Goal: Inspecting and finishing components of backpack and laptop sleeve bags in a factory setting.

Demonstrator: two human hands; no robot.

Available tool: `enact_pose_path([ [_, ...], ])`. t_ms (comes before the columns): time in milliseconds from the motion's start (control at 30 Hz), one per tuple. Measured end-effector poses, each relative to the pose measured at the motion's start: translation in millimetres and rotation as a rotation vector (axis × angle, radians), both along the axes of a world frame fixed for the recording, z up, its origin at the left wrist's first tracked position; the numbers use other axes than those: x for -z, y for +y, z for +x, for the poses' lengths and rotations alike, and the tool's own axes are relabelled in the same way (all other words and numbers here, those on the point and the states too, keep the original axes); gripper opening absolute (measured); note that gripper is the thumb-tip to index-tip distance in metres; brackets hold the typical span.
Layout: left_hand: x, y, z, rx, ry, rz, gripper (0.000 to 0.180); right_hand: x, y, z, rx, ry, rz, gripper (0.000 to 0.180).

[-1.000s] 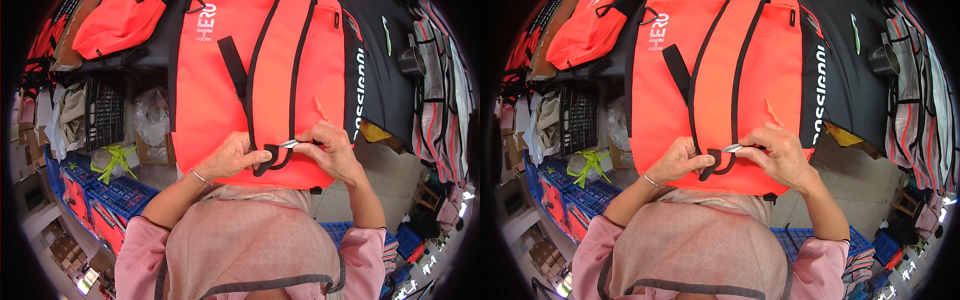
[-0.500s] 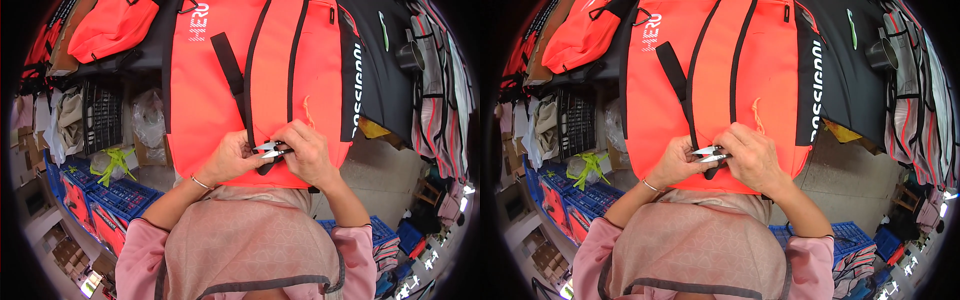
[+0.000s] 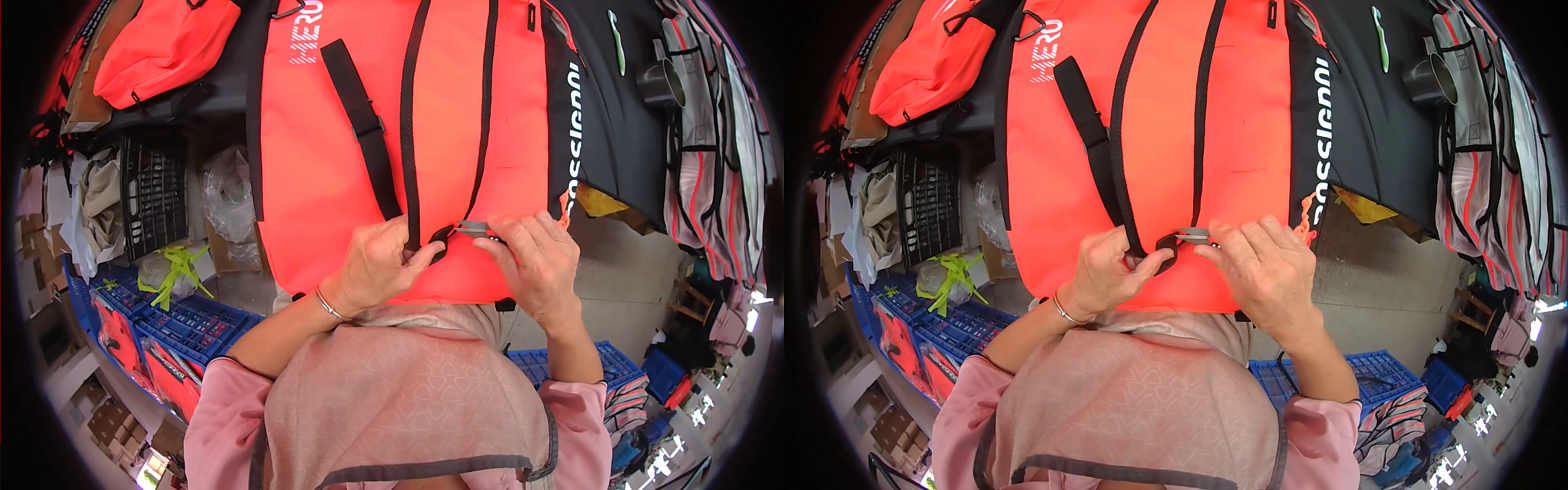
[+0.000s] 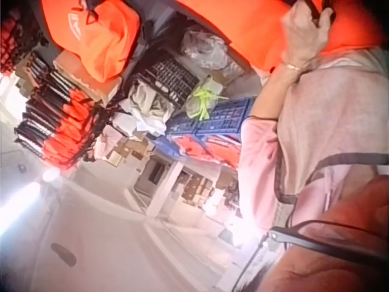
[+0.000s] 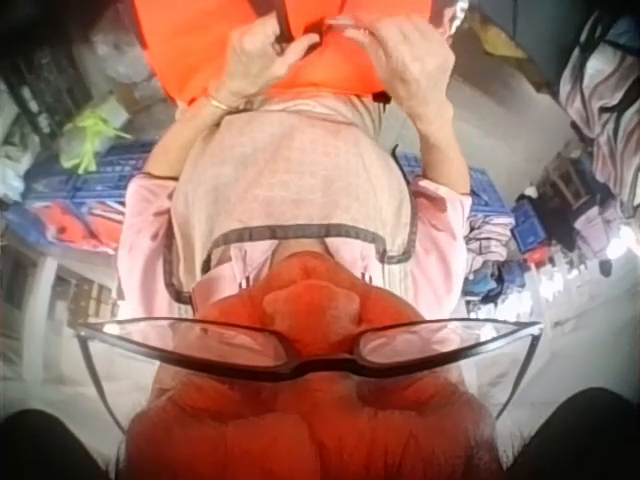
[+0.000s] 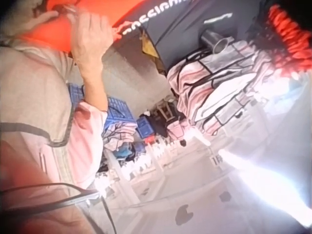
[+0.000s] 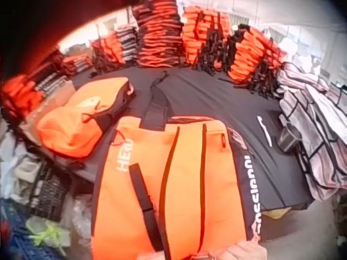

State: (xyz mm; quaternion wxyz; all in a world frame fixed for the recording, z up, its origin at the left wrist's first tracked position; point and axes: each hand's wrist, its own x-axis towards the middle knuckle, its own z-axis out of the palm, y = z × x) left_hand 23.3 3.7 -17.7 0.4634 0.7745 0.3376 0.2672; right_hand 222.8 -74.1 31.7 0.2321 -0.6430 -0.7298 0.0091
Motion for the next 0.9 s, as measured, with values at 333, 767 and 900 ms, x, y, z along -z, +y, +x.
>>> enact_pose_path([
  [333,7,-1,-4,0.037,0.013,0.121,0.021,-4,12,-5,-0.063,0.049,-0.194,0.019],
  [767,7,4,2,0.057,-0.058,-0.633,0.025,-11,20,29,0.318,0.66,-0.286,0.033],
  [900,-18,-2,27,0.661,0.128,-1.016,0.044,-5,63,32,0.371,0.853,-0.116,0.055],
])
